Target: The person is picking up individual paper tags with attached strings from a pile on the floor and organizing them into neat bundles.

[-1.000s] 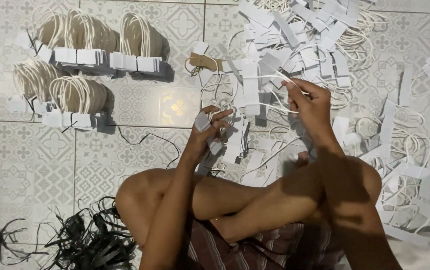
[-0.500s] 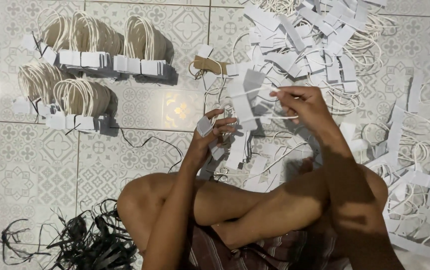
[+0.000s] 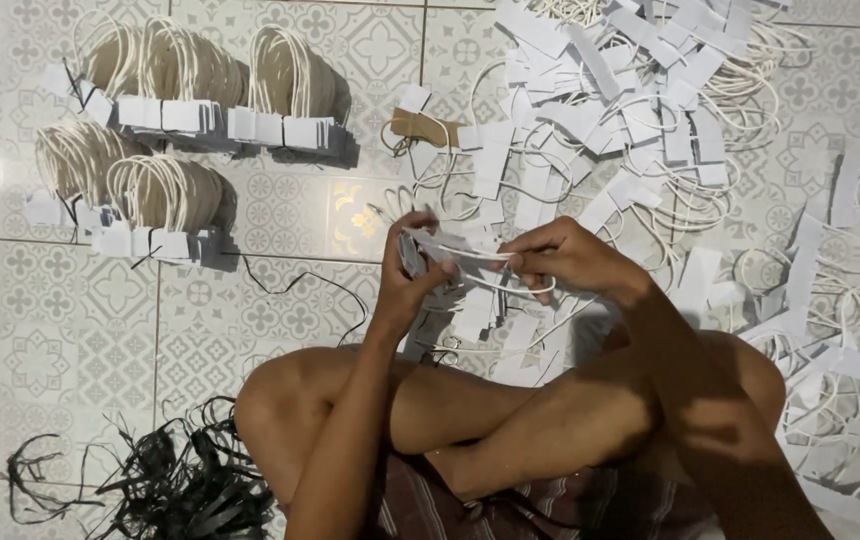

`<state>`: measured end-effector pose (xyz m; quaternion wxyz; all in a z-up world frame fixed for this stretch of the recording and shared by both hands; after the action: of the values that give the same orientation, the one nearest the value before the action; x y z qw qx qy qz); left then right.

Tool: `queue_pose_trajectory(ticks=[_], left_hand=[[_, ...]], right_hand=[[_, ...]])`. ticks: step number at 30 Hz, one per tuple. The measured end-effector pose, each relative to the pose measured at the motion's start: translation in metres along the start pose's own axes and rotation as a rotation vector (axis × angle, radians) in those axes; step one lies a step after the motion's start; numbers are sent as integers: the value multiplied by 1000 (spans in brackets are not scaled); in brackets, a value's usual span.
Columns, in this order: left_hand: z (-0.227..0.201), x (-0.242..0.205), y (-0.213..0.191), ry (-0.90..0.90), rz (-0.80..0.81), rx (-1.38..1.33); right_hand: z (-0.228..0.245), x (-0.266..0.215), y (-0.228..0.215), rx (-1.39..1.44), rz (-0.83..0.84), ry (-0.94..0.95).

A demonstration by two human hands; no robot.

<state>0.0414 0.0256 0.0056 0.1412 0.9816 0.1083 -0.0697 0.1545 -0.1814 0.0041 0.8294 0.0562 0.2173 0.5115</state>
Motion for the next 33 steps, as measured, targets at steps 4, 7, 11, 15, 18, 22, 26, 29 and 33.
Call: queue_pose_trajectory(ticks=[4,7,11,15,18,22,26,29,33], left_hand=[[8,-5,5,13,142,-9],[60,-12,-18,-96,159,-75],[95,-22,-30,-169,192,-332],[20,-21,16,-280,357,-610],[60,-12,-4,-316,287,-631],[67,-13,-8,-319,196,-653],[24,-1,16,-36,413,-609],[33,-2,11,-21,407,-641],[44,-5,14,-43,520,-609]], right_hand=[[-3,1,-1,24,27,-15],[-10,2,-7,102,9,0],[-8,7,-7,67,-84,26],[-3,13,-1,-53,-160,107],[-6,15,1,-91,-194,156],[-10,17,4,-138,-211,223],[0,18,13,-363,-189,98],[2,22,19,-670,-164,-75],[11,28,29,-1000,-156,-247]])
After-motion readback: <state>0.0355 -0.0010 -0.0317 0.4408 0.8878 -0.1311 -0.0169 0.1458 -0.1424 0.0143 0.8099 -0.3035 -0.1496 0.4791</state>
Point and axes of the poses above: each hand's wrist, its own x-axis towards the middle knuckle, its own y-axis out of the palm, z = x × y, the point moved 4 cm from there along x, towards the middle knuckle, and after that the axes turned 7 degrees about z, right-handed, at the moved point
